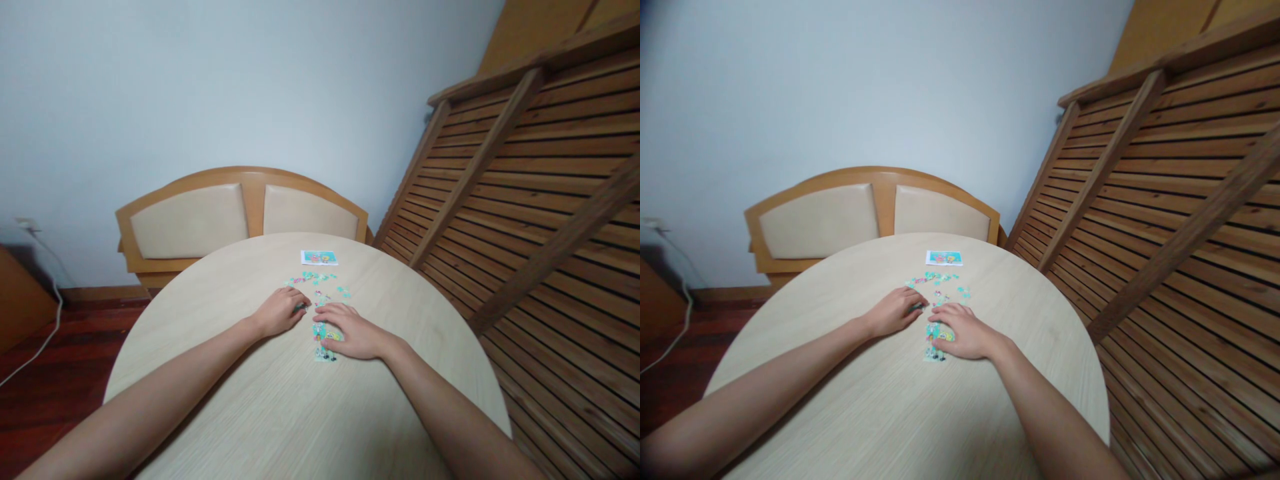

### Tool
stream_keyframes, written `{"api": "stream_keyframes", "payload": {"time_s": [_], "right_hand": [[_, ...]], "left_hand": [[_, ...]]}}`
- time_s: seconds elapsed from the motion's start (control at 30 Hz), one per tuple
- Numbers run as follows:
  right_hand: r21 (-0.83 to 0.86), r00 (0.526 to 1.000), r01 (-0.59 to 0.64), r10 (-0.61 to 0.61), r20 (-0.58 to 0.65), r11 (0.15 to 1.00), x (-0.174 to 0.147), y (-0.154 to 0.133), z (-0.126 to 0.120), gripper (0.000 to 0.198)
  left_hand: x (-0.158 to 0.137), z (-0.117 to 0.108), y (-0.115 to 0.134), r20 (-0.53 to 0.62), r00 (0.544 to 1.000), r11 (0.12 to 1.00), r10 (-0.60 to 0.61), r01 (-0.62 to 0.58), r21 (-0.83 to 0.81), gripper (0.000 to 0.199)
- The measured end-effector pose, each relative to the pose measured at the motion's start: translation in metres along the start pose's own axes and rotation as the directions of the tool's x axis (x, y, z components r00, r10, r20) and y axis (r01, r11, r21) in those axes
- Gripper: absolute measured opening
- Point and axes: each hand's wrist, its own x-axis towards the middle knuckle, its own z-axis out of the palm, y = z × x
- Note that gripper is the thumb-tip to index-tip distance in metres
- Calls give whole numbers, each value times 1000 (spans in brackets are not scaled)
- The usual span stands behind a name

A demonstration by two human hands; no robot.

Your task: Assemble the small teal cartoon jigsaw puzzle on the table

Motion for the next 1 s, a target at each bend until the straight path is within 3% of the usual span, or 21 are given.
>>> {"api": "stream_keyframes", "payload": {"time_s": [0.33, 0.67, 0.83, 1.0], "right_hand": [[-6, 1000, 13, -13, -2, 1000, 0, -3, -1, 49], [-4, 1000, 8, -8, 2, 1000, 0, -2, -1, 50], [-7, 1000, 1, -1, 6, 1000, 0, -3, -2, 50], [-9, 1000, 4, -4, 13, 1000, 0, -2, -2, 51]], "left_hand": [[0, -7, 5, 99, 995, 988, -29, 44, -147, 26], [0, -15, 2, 172, 985, 1000, -2, 7, -30, 12], [-1, -17, 2, 203, 979, 997, 24, -9, -73, 6], [-1, -18, 2, 199, 980, 997, -2, 17, -69, 15]]}}
